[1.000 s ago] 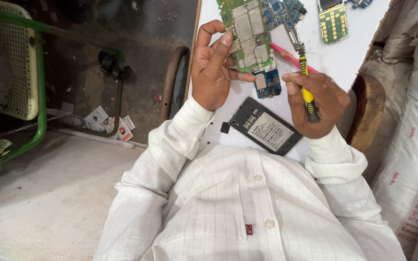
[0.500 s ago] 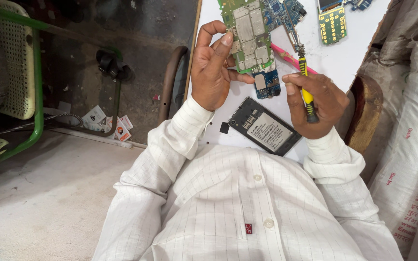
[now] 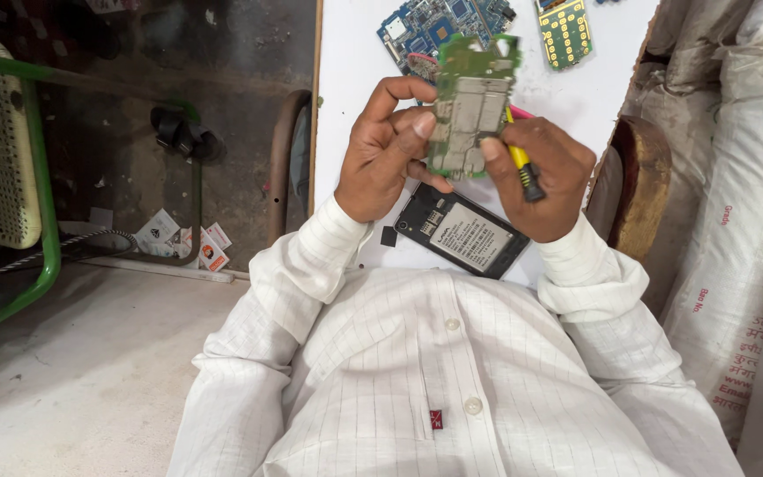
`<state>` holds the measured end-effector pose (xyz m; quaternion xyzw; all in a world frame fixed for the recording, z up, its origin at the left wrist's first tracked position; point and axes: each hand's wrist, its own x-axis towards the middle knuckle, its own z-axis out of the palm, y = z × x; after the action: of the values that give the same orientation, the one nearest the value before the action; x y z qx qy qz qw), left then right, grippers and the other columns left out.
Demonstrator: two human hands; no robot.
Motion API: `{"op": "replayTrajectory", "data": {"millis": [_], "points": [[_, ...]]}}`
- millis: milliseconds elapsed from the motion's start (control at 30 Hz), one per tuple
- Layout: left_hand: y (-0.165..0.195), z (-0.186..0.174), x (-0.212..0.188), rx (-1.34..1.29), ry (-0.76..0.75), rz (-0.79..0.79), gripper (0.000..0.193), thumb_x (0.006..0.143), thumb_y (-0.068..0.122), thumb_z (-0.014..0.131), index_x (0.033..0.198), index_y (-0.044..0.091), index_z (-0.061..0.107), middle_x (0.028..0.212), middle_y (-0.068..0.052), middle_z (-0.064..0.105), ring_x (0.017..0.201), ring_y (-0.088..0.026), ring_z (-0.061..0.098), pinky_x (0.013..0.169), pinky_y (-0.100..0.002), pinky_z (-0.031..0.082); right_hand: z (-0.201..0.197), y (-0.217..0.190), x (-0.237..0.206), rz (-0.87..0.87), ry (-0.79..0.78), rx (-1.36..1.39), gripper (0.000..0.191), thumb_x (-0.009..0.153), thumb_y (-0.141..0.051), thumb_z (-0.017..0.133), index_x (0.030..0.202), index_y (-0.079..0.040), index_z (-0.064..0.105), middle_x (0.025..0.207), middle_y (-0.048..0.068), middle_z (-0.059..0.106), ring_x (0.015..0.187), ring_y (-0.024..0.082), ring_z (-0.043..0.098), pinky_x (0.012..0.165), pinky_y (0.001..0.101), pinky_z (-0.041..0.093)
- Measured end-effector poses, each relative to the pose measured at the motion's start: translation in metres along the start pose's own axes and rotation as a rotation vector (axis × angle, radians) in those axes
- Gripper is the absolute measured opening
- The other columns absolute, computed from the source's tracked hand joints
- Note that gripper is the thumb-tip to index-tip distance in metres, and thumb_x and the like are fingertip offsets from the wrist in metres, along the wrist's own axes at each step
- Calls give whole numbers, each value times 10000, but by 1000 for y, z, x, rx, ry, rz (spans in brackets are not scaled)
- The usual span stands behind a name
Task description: The person holds a green circuit board and uses a yellow-handled screwdriver to scrape and clean the surface of the board. They repeatedly scrape different areas of the board while holding it steady with the other hand.
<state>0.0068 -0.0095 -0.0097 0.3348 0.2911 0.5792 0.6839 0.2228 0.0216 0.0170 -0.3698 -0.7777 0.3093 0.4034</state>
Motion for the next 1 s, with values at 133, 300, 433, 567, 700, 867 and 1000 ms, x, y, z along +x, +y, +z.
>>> {"op": "replayTrajectory", "data": {"millis": [133, 300, 433, 567, 700, 867, 1000], "points": [[1, 1, 0, 11, 9, -9, 399, 1124, 211, 547, 1480, 52, 465, 1198, -149, 702, 892, -142, 678, 721, -339, 695, -2, 6, -3, 187, -6, 119, 225, 1108, -159, 691, 970, 12, 644, 791, 79, 647, 657, 92, 574, 616, 249, 442], [-3, -2, 3, 30, 29, 7, 426, 1063, 163, 647, 1442, 21, 513, 1260, -180, 725, 986, -222, 776, 692, -335, 699, -1, 13, -5, 276, 20, 304, 284, 1144, -230, 636, 1009, 19, 660, 766, 17, 626, 704, 43, 517, 648, 227, 427], [-7, -5, 5, 56, 51, 5, 389, 1038, 122, 696, 1385, -11, 582, 1233, -190, 729, 966, -213, 771, 693, -327, 700, -1, 16, -5, 311, 29, 345, 288, 1134, -243, 625, 1010, 14, 660, 825, -4, 619, 728, 41, 507, 664, 230, 429], [-7, -7, 5, 60, 55, 7, 374, 1027, 110, 710, 1361, -16, 600, 1195, -182, 735, 935, -199, 766, 689, -314, 693, -1, 17, -4, 318, 19, 357, 293, 1141, -248, 625, 1009, 11, 653, 826, -1, 611, 690, 34, 492, 628, 218, 414], [-6, -7, 5, 69, 62, 12, 357, 1028, 108, 712, 1351, -16, 622, 1170, -174, 746, 899, -182, 760, 693, -299, 690, -1, 16, -4, 322, 0, 342, 302, 1128, -261, 621, 976, -1, 644, 791, 0, 618, 711, 47, 519, 647, 244, 436], [-3, -6, 5, 53, 54, 17, 343, 1030, 108, 717, 1336, -17, 626, 1155, -160, 741, 932, -181, 757, 704, -293, 682, -1, 15, -4, 320, 2, 359, 313, 1127, -271, 632, 961, -6, 628, 781, 3, 601, 654, 34, 495, 623, 232, 415], [-2, -5, 5, 69, 57, 20, 338, 1024, 111, 717, 1322, -17, 624, 1138, -151, 738, 943, -179, 757, 696, -287, 684, -1, 15, -3, 325, -1, 369, 311, 1129, -273, 631, 963, -9, 627, 787, 1, 607, 703, 46, 502, 639, 238, 418]]}}
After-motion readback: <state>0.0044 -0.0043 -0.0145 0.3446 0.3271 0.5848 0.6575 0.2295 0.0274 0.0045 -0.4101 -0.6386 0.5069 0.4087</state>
